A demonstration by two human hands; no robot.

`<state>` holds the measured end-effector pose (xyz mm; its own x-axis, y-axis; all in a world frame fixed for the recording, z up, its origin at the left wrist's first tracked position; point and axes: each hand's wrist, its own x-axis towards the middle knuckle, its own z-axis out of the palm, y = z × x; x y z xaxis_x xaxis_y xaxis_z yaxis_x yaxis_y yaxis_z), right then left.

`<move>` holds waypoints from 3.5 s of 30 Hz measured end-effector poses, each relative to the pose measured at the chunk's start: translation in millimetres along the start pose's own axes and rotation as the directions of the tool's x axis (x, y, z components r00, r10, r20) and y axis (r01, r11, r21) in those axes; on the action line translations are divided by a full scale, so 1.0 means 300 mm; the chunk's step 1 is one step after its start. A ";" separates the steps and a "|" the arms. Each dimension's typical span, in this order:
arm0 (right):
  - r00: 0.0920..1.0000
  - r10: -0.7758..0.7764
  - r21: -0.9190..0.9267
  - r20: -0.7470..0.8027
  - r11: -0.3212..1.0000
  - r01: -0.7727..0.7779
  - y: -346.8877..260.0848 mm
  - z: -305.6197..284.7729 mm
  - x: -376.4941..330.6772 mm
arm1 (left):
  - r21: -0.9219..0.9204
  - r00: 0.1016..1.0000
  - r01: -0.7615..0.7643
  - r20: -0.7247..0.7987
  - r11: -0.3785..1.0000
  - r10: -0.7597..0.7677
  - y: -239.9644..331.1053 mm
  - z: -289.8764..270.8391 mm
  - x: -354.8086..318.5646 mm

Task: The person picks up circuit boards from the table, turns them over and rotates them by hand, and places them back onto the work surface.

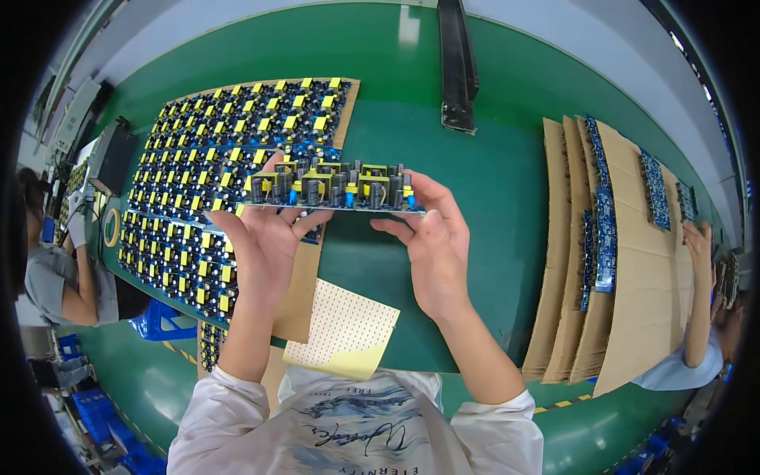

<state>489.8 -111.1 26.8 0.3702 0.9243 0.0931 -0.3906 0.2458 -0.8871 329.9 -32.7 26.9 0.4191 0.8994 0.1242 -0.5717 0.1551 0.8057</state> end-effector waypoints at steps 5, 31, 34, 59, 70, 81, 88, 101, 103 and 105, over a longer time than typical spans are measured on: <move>0.999 -0.039 -0.045 0.016 0.998 0.039 -0.004 -0.007 0.001 | 0.065 0.998 0.021 -0.056 0.998 -0.017 -0.006 0.012 -0.001; 0.988 -0.141 -0.087 0.067 0.985 0.146 0.010 -0.043 -0.009 | 0.082 1.000 -0.014 -0.012 0.997 0.015 -0.010 -0.003 -0.005; 0.988 -0.140 -0.076 0.072 0.986 0.145 0.011 -0.043 -0.009 | 0.083 0.999 -0.025 -0.027 0.996 0.027 -0.010 -0.004 -0.005; 0.982 -0.190 -0.076 0.005 0.979 0.190 -0.005 -0.003 -0.010 | -0.067 0.999 0.028 -0.023 0.997 -0.030 0.029 0.035 -0.008; 0.966 -0.245 0.061 0.078 0.969 0.240 -0.021 0.011 -0.007 | -0.196 0.993 -0.047 0.098 0.980 0.067 0.047 0.049 -0.009; 0.988 -0.140 0.147 0.064 0.981 0.130 -0.028 0.017 -0.008 | -0.049 0.998 -0.062 -0.008 0.997 0.062 0.040 0.048 -0.014; 0.989 -0.091 0.120 0.112 0.990 0.078 -0.024 -0.008 -0.004 | 0.014 0.996 -0.087 -0.015 0.996 0.087 0.024 0.025 -0.011; 0.992 -0.055 0.194 0.117 0.981 0.032 -0.010 -0.008 0.004 | -0.019 0.997 -0.054 -0.052 0.998 0.053 0.016 0.024 -0.012; 0.991 -0.036 0.226 0.127 0.974 0.007 -0.009 -0.009 0.004 | -0.018 0.997 -0.059 -0.050 0.998 0.058 0.015 0.022 -0.012; 0.991 -0.026 0.241 0.134 0.970 -0.007 -0.009 -0.008 0.003 | -0.004 0.998 -0.053 -0.038 0.999 0.052 0.015 0.020 -0.011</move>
<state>493.0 -111.6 28.2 0.2640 0.9483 0.1762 -0.5850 0.3027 -0.7525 330.0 -37.4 33.6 0.3617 0.9211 0.1444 -0.5958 0.1093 0.7957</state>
